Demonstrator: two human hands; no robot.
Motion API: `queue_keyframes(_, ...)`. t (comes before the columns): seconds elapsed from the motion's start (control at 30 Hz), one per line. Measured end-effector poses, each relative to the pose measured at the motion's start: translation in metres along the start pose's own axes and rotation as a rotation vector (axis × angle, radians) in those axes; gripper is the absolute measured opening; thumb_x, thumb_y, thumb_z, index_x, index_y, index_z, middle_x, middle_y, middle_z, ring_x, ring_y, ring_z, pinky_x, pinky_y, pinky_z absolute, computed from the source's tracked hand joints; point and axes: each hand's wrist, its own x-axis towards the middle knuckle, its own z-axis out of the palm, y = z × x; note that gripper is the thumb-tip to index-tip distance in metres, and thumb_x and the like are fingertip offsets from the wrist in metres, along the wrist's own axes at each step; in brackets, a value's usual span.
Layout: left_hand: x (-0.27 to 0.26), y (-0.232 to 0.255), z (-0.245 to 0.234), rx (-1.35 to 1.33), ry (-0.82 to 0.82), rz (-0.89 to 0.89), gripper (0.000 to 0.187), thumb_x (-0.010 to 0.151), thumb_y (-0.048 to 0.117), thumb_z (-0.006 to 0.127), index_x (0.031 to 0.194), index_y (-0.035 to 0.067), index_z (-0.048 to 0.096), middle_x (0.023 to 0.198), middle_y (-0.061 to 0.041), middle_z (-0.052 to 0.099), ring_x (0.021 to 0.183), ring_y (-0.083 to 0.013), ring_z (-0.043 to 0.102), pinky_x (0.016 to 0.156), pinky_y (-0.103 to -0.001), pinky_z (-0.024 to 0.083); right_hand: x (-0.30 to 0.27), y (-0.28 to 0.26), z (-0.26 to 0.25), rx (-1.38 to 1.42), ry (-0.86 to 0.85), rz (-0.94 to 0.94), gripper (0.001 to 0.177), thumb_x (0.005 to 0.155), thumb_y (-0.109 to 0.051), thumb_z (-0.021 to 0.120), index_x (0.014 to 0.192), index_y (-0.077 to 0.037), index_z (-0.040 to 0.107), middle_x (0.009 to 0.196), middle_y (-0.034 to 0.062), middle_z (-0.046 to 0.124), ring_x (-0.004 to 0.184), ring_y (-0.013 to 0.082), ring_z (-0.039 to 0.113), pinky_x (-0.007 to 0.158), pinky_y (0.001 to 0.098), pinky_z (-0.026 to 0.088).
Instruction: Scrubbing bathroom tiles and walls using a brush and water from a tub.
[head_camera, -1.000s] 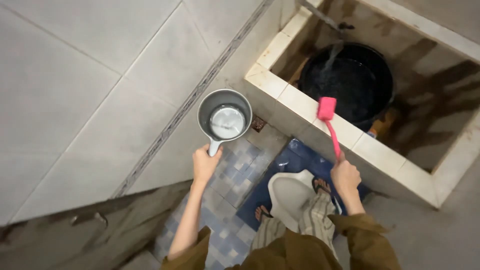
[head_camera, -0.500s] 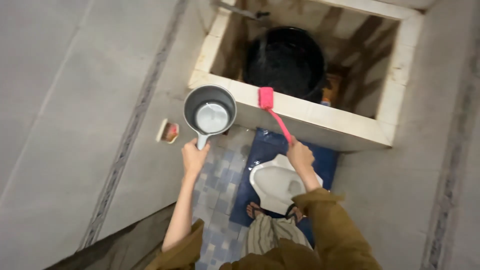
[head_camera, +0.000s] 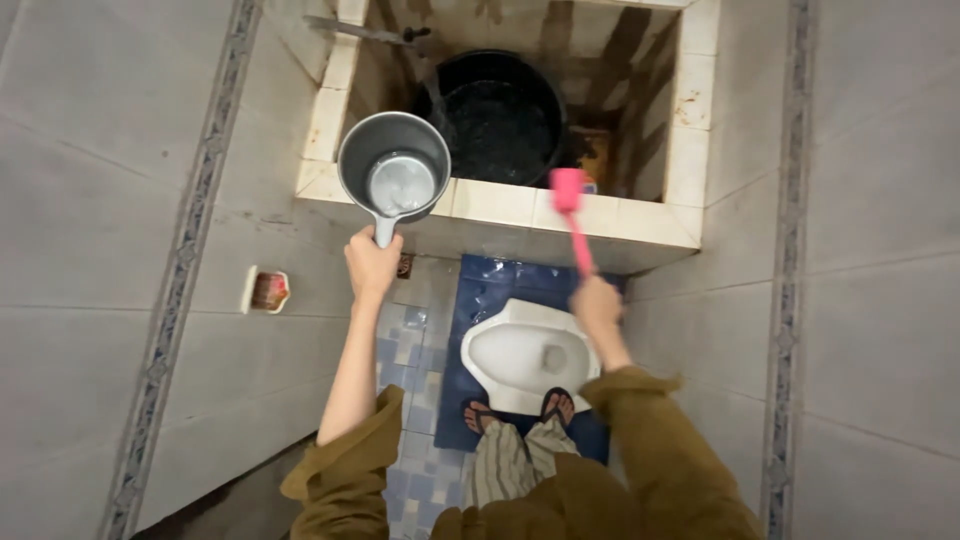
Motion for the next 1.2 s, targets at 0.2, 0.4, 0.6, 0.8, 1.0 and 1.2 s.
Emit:
queue_keyframes(0.2, -0.008, 0.013, 0.025, 0.005, 0.021, 0.025, 0.029, 0.081, 0.025, 0.075, 0.081, -0.003, 0.067, 0.074, -0.029, 0.066, 0.078, -0.0480, 0.067, 0.070, -0.052, 0.052, -0.025, -0.052, -0.051, -0.027, -0.046, -0.199, 0.032, 0.097, -0.026, 0.056, 0.126, -0.016, 0.064, 0.094, 0.0266, 0.073, 0.090, 0.0488, 0.071, 0.079, 0.0593, 0.057)
queue_keyframes(0.4, -0.020, 0.026, 0.031, -0.032, -0.015, -0.003, 0.031, 0.082, 0.027, 0.075, 0.080, -0.003, 0.067, 0.069, -0.025, 0.066, 0.071, -0.0426, 0.071, 0.067, -0.049, 0.053, -0.011, 0.080, -0.084, -0.054, 0.036, 0.111, 0.052, 0.115, -0.044, 0.044, 0.103, -0.004, 0.074, 0.098, 0.0287, 0.074, 0.096, 0.0508, 0.070, 0.085, 0.0611, 0.055)
queue_keyframes(0.6, -0.008, 0.019, 0.033, -0.055, -0.037, 0.048, 0.031, 0.084, 0.027, 0.075, 0.085, -0.003, 0.070, 0.070, -0.026, 0.066, 0.072, -0.0425, 0.071, 0.068, -0.048, 0.053, -0.003, 0.107, -0.071, 0.081, 0.168, 0.107, 0.035, 0.098, -0.032, 0.059, 0.103, -0.001, 0.074, 0.094, 0.0319, 0.072, 0.093, 0.0536, 0.068, 0.083, 0.0620, 0.053)
queue_keyframes(0.8, 0.013, 0.016, 0.023, -0.085, -0.071, 0.110, 0.030, 0.083, 0.026, 0.074, 0.090, -0.003, 0.072, 0.071, -0.026, 0.066, 0.075, -0.0422, 0.071, 0.069, -0.046, 0.054, -0.044, -0.052, -0.002, 0.074, -0.002, -0.017, 0.026, 0.095, -0.025, 0.060, 0.098, -0.004, 0.076, 0.094, 0.0252, 0.075, 0.092, 0.0450, 0.074, 0.082, 0.0562, 0.059)
queue_keyframes(1.0, 0.040, -0.009, 0.010, -0.063, -0.108, 0.169, 0.030, 0.083, 0.025, 0.075, 0.092, -0.003, 0.072, 0.072, -0.027, 0.067, 0.073, -0.0419, 0.072, 0.070, -0.047, 0.054, -0.061, -0.080, 0.026, 0.014, 0.041, -0.058, 0.027, 0.090, -0.023, 0.061, 0.112, -0.011, 0.072, 0.087, 0.0250, 0.074, 0.084, 0.0461, 0.074, 0.076, 0.0573, 0.059)
queue_keyframes(1.2, 0.046, -0.054, -0.001, -0.011, -0.120, 0.187, 0.029, 0.082, 0.024, 0.077, 0.086, -0.004, 0.071, 0.073, -0.028, 0.066, 0.075, -0.0457, 0.069, 0.070, -0.049, 0.052, -0.062, 0.038, -0.047, 0.016, 0.163, 0.153, 0.032, 0.088, -0.030, 0.065, 0.113, -0.010, 0.069, 0.089, 0.0271, 0.072, 0.084, 0.0507, 0.070, 0.073, 0.0602, 0.056)
